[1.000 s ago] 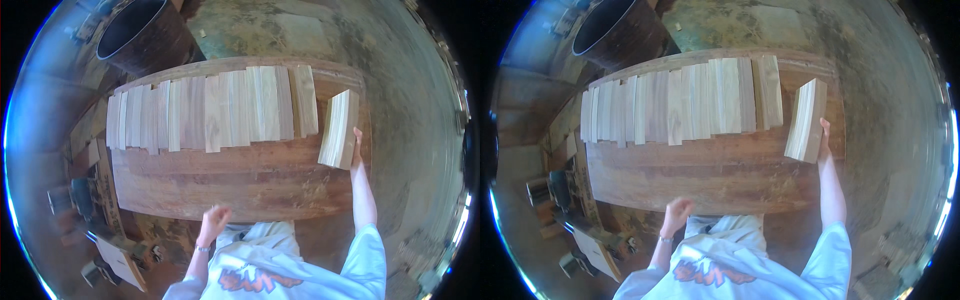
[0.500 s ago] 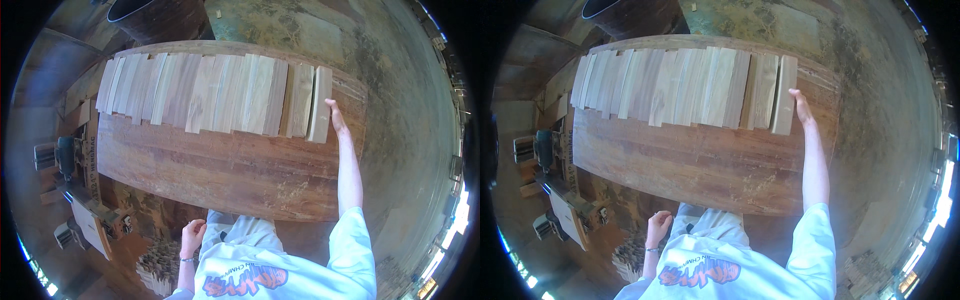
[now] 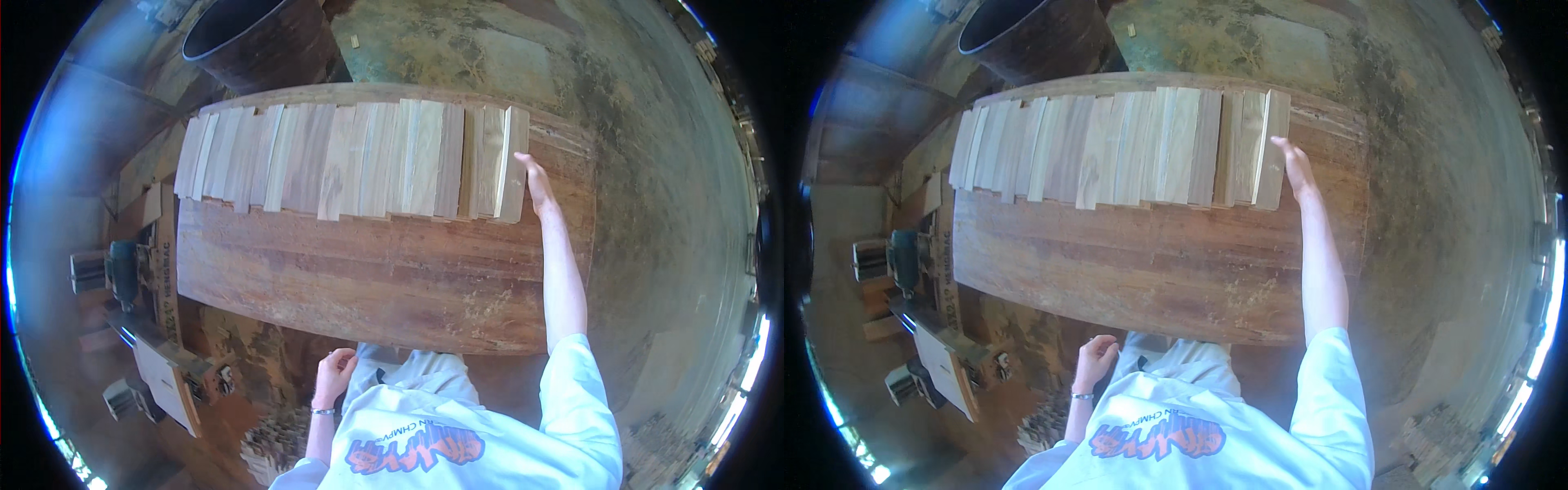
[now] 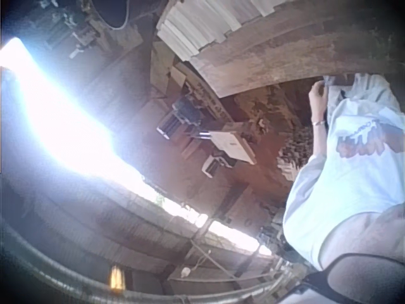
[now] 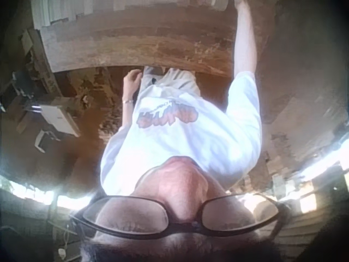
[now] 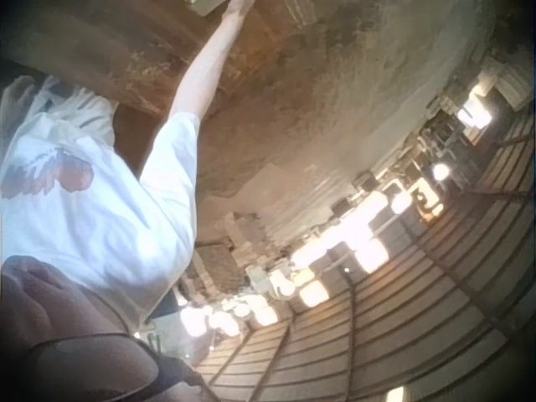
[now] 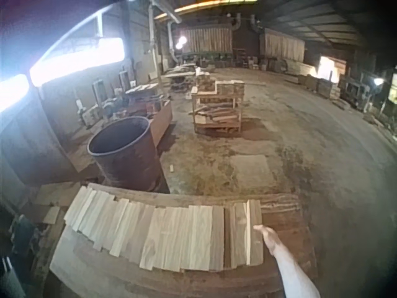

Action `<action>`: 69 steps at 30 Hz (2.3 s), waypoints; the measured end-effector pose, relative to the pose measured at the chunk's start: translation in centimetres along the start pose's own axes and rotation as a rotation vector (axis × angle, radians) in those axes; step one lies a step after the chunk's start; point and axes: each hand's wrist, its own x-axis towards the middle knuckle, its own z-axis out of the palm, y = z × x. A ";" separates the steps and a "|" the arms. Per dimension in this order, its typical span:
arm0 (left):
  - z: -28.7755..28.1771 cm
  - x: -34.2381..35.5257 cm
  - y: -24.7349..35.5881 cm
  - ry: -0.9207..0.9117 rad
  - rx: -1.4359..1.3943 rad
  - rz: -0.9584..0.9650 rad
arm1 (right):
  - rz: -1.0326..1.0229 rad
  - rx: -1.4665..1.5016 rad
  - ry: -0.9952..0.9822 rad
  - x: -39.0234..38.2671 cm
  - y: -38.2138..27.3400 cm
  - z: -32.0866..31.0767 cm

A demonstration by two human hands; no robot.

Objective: The person cuts wooden boards using a table saw machine and stacks the cut wooden pieces onto a workbench by hand.

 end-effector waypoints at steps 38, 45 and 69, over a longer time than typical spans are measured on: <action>-6.0 -0.5 -6.3 0.162 -0.108 -0.038 | -0.325 -0.608 0.541 -3.1 -3.1 5.3; -2.9 -3.1 -4.4 0.258 -0.317 -0.225 | -0.257 -0.619 0.606 -1.8 0.5 2.8; 3.6 -19.1 -16.4 0.647 -0.549 -0.255 | -0.765 -1.044 0.097 -2.5 0.7 13.9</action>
